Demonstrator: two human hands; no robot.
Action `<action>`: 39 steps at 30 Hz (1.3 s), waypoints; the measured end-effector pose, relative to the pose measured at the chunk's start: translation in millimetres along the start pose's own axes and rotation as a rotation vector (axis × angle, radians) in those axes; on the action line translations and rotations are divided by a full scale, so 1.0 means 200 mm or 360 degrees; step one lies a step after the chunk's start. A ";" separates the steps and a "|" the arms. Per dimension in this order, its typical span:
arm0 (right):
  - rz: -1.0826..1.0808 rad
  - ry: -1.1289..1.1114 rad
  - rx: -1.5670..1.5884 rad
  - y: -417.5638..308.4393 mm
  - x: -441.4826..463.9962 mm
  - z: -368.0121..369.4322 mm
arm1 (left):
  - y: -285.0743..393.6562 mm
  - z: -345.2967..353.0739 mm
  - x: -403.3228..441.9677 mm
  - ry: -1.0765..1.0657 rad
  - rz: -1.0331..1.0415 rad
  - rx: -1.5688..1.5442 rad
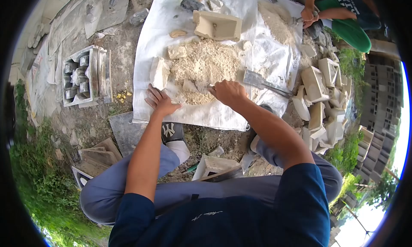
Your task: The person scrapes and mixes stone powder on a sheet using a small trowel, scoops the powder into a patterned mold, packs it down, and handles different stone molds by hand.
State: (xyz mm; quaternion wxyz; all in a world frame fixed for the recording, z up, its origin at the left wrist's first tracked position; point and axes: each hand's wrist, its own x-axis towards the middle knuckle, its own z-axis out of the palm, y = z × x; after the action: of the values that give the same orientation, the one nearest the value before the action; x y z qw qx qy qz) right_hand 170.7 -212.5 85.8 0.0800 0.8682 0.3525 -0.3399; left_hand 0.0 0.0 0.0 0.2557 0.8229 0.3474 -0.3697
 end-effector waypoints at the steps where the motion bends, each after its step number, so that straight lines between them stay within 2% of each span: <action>1: -0.0012 0.0009 -0.0019 0.04 0.00 0.09 | 0.01 0.00 -0.01 0.0020 0.0032 -0.0037; 3: 0.0079 -0.0099 0.0015 0.11 0.02 0.12 | -0.02 -0.01 0.00 0.0018 0.0050 -0.0039; 5: 0.0040 0.0037 -0.0118 0.22 0.12 0.04 | -0.02 -0.03 0.04 0.0016 0.0045 -0.0010; 7: 0.0159 -0.0046 -0.0188 0.30 0.05 -0.12 | 0.00 0.00 -0.01 0.0056 0.0056 -0.0031; 8: 0.0117 0.0149 -0.0281 0.29 0.02 -0.17 | 0.01 -0.02 -0.01 0.0023 0.0040 -0.0032; 11: 0.0058 0.0074 -0.0234 0.12 -0.06 -0.27 | 0.00 -0.02 0.01 -0.0013 0.0007 -0.0020; 12: -0.0095 0.0223 -0.0127 0.06 -0.10 -0.20 | -0.01 -0.01 0.02 -0.0021 0.0024 -0.0028; 15: -0.0170 -0.0089 -0.0132 -0.10 -0.14 0.02 | -0.02 -0.02 0.01 -0.0039 0.0027 -0.0031; 18: -0.0019 -0.0024 -0.0013 0.05 -0.07 0.22 | -0.03 -0.02 0.01 -0.0039 0.0038 -0.0010; 22: -0.0020 0.0197 -0.0241 0.18 0.03 -0.02 | -0.01 -0.02 0.00 -0.0028 0.0015 -0.0019; 24: -0.0061 0.0002 -0.0241 0.16 0.06 -0.14 | 0.00 -0.02 0.00 -0.0017 -0.0009 -0.0023; 25: -0.0058 0.0006 -0.0245 0.12 0.03 -0.16 | 0.00 -0.02 0.00 -0.0022 0.0000 -0.0027; 27: -0.0128 0.0261 -0.0184 0.04 -0.05 -0.14 | -0.02 -0.01 0.02 -0.0030 -0.0002 -0.0047; 29: -0.0041 -0.0013 -0.0166 0.06 -0.04 0.02 | -0.03 0.00 0.03 -0.0059 0.0020 0.0020; 31: 0.0007 0.0102 -0.0106 0.16 0.00 0.11 | -0.01 -0.01 -0.01 -0.0026 0.0031 0.0029; 34: 0.0052 0.0049 -0.0185 0.27 0.02 0.02 | -0.04 0.02 0.01 -0.0007 0.0024 0.0003; 36: 0.0088 0.0198 -0.0226 0.32 0.01 -0.09 | -0.02 0.01 0.03 -0.0032 0.0028 -0.0010; 39: 0.0091 0.0204 -0.0103 0.15 -0.02 -0.21 | -0.02 0.03 0.04 0.0036 0.0044 -0.0019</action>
State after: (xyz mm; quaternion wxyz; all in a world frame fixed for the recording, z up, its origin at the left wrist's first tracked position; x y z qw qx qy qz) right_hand 211.1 -220.9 116.9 0.0949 0.8949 0.3427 -0.2698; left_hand -2.5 1.8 -10.9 0.2618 0.8303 0.3410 -0.3546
